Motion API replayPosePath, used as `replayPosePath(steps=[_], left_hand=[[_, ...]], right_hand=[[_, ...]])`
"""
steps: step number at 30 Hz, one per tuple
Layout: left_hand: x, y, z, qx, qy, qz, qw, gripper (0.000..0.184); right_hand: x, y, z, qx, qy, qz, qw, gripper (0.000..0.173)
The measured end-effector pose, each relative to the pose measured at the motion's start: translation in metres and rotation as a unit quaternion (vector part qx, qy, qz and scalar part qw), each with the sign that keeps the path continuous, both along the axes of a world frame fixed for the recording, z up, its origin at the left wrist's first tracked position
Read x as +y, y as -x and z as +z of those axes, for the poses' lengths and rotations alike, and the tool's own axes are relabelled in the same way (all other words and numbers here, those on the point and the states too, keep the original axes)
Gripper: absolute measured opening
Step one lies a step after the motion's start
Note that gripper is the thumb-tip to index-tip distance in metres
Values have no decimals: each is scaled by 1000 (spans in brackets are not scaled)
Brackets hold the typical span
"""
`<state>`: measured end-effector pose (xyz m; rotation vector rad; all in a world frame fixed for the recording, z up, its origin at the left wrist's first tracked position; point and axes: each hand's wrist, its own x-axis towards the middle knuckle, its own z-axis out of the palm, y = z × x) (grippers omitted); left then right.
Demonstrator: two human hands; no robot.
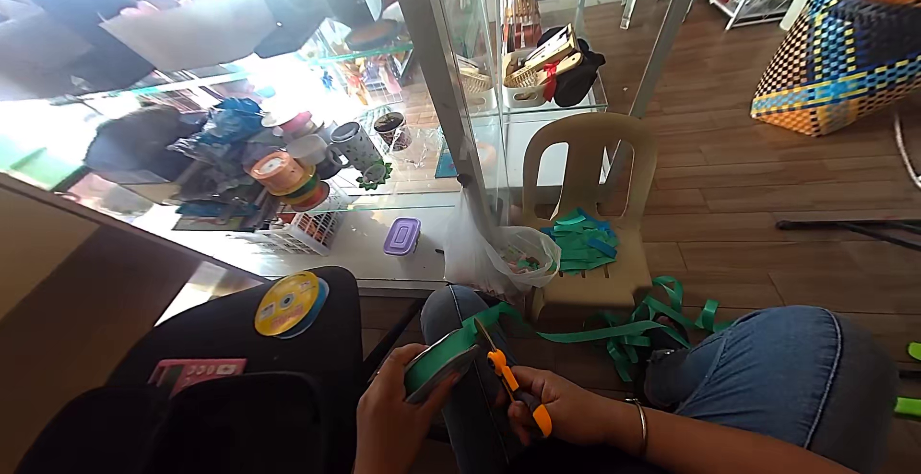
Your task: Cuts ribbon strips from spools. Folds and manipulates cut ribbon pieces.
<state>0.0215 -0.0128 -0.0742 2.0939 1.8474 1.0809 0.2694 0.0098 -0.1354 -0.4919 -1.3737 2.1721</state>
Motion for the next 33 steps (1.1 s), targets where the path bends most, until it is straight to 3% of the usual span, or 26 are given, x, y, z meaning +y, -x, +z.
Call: replayPosePath(steps=[4, 7, 9, 12, 14, 18, 21, 23, 26, 29, 31, 33], left_hand=[[0, 1, -1, -10, 4, 2, 1000, 59], [0, 5, -3, -21, 3, -1, 1000, 59], [1, 8, -6, -46, 0, -17, 999, 58], [1, 12, -15, -147, -36, -77, 985, 50], [1, 8, -23, -258, -64, -106, 958, 49], [7, -3, -30, -357, -92, -102, 924, 51], [15, -1, -30, -296, -114, -81, 945, 58], [15, 6, -29, -166, -128, -47, 977, 64], [13, 13, -16, 7, -131, -32, 991, 47], [9, 12, 0, 72, -94, -55, 991, 36], [5, 9, 10, 98, -67, -60, 991, 35], [2, 6, 18, 127, -39, -58, 989, 36]], right_hand=[[5, -14, 0, -29, -26, -75, 996, 26], [27, -39, -8, -135, -132, -190, 964, 38], [53, -65, -6, -331, -180, -227, 898, 41], [92, -98, 1, -611, -151, -191, 753, 45], [115, -116, -12, -712, -113, -144, 678, 47], [143, -138, -49, -787, -72, -73, 609, 40], [150, -142, -72, -790, -72, -111, 599, 47], [150, -142, -81, -783, -89, -145, 598, 53], [151, -142, -96, -774, -102, -156, 605, 52], [152, -146, -110, -767, -126, -162, 607, 46], [152, -142, -98, -748, -155, -200, 613, 41], [152, -126, -59, -663, -262, -298, 635, 34]])
